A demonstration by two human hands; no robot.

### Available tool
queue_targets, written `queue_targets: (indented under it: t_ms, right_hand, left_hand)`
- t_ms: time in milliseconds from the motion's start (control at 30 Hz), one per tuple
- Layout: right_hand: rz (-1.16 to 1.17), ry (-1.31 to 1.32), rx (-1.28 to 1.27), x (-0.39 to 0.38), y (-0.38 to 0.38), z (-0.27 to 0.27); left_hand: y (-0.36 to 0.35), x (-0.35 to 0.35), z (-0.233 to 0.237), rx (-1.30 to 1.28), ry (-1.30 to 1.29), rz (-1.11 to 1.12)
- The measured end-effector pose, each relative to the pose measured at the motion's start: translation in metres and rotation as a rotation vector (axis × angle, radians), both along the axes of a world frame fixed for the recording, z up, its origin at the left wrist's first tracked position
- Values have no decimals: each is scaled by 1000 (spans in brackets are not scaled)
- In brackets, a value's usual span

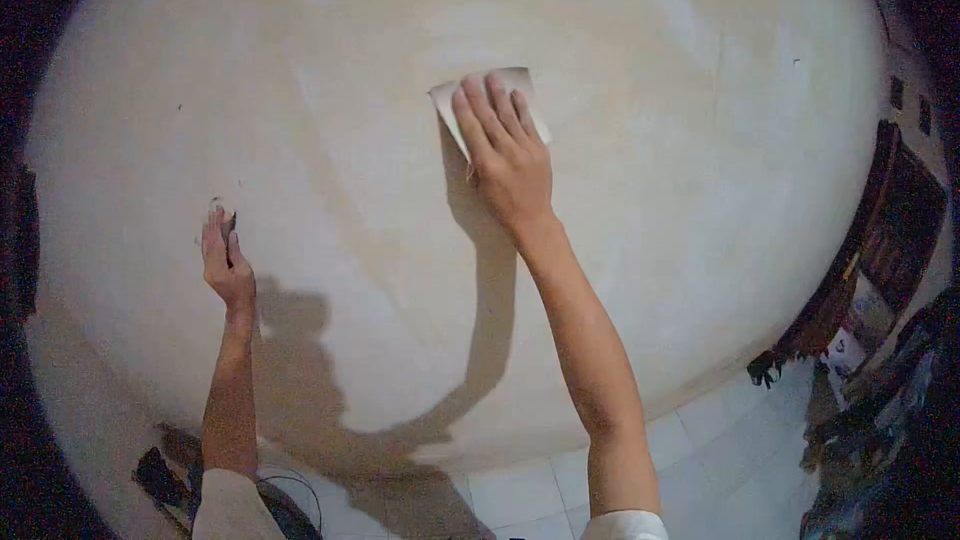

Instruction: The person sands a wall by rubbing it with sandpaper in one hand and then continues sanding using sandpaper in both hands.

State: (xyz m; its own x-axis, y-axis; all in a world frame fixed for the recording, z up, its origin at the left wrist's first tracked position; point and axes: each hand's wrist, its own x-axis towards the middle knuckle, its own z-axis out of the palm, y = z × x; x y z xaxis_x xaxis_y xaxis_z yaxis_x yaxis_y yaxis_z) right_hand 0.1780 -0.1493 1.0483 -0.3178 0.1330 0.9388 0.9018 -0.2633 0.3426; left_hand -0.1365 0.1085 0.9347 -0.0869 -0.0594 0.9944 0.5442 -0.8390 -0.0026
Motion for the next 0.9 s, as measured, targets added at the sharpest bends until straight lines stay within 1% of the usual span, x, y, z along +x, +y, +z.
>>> queue_targets:
  t_ms: [67, 133, 167, 267, 300, 400, 433, 467, 533, 567, 600, 667, 700, 733, 800, 867, 900]
  right_hand:
    - [13, -4, -36, 6, -9, 4]
    - [43, 125, 119, 16, -12, 12]
    - [14, 161, 172, 21, -10, 14]
    - [35, 130, 153, 10, -1, 7]
    - [-11, 62, 10, 7, -6, 5]
    - [14, 32, 11, 18, -15, 10]
    - [-3, 114, 66, 22, -18, 11]
    - [-3, 117, 63, 23, -15, 9]
    - [-8, 209, 175, 15, -9, 7]
    - [33, 137, 151, 13, -4, 4]
    - [31, 138, 146, 13, -6, 2]
    - [-21, 27, -36, 17, -11, 2]
    - [-10, 82, 41, 21, -14, 5]
    - [-11, 80, 44, 23, -13, 6]
    - [2, 207, 217, 21, -7, 10]
    - [16, 37, 71, 14, -2, 9]
    - [11, 36, 71, 16, -4, 11]
  left_hand:
    - [0, 0, 1, 22, -18, -11]
    - [0, -1, 2, 33, 3, -1]
    - [1, -2, 2, 42, 17, 12]
    - [0, 0, 2, 50, -6, 7]
    - [0, 0, 1, 42, -5, 6]
    - [3, -1, 0, 43, -3, 25]
    - [5, -1, -1, 38, -4, 37]
    - [6, -1, -2, 33, -6, 50]
    - [3, -2, 0, 34, 2, 44]
    - [1, -2, 1, 39, 7, 38]
    - [2, -1, 0, 34, 8, 36]
    - [4, -1, -2, 28, -16, 17]
    - [5, -3, -2, 28, -16, 17]
    - [6, -3, -3, 20, -6, 31]
    - [6, -3, -2, 17, -2, 42]
    - [4, -3, 0, 25, 6, 32]
    - [4, -3, -1, 26, 5, 28]
